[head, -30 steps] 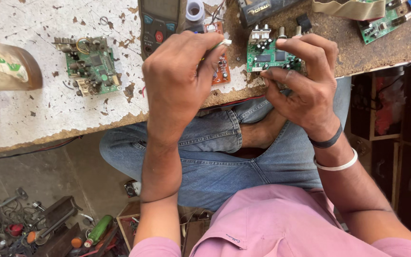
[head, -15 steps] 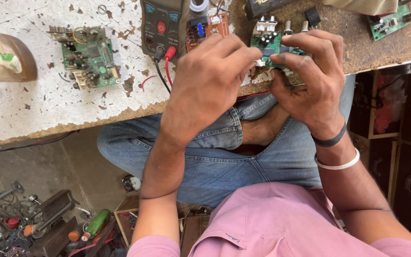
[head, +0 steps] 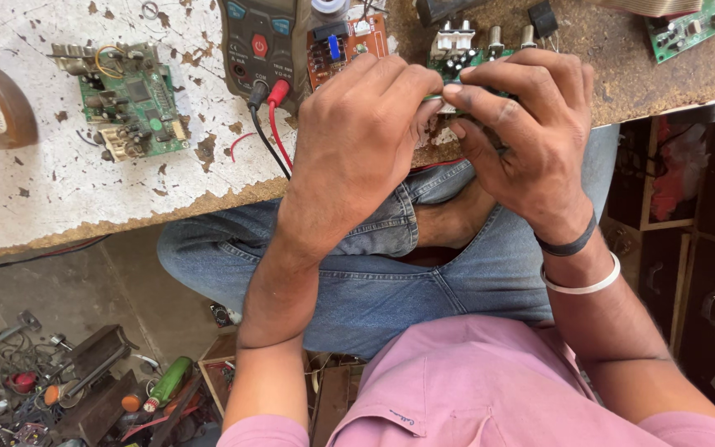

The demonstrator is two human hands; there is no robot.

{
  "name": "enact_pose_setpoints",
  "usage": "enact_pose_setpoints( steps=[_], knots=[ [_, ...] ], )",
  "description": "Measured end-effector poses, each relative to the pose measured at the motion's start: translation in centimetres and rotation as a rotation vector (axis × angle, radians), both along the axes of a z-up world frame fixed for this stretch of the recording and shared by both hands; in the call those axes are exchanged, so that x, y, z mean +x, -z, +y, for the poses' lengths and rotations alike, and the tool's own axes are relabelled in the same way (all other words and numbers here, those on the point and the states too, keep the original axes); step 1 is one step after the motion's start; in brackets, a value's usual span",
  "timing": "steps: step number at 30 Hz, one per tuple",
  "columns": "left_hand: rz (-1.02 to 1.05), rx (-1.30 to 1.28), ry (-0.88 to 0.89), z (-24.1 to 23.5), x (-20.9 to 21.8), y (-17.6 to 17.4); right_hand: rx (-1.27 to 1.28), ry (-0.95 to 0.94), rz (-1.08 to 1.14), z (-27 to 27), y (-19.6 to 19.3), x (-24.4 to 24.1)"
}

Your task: The person uses a screwdriver to adjust components on a small green circuit board and connects a ribbon cable to it. They also handle a multimeter and other electronic parts on a cluttered workbench.

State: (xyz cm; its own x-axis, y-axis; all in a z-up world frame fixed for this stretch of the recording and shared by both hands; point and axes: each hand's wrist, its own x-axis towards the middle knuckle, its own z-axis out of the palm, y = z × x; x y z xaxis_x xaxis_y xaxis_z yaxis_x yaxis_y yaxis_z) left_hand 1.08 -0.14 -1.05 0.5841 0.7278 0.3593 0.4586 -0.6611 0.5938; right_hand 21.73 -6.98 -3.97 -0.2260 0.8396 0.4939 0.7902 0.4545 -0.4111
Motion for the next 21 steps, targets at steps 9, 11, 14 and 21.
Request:
enact_pose_setpoints(
  steps=[9, 11, 14, 21],
  knots=[
    [0.001, -0.011, -0.005, -0.1, 0.0, 0.5, -0.001, -0.02, 0.011, 0.3, -0.1, 0.0],
    [0.004, -0.017, -0.005, -0.1, 0.1, 0.5, 0.003, -0.02, 0.007, 0.2, -0.2, 0.1],
    [-0.005, -0.018, -0.002, 0.0, 0.0, 0.2, -0.001, -0.023, 0.016, 0.4, -0.5, -0.2],
    [0.007, -0.108, 0.016, 0.3, 0.1, -1.2, -0.012, -0.008, 0.24, -0.7, -0.7, 3.1]
  ],
)
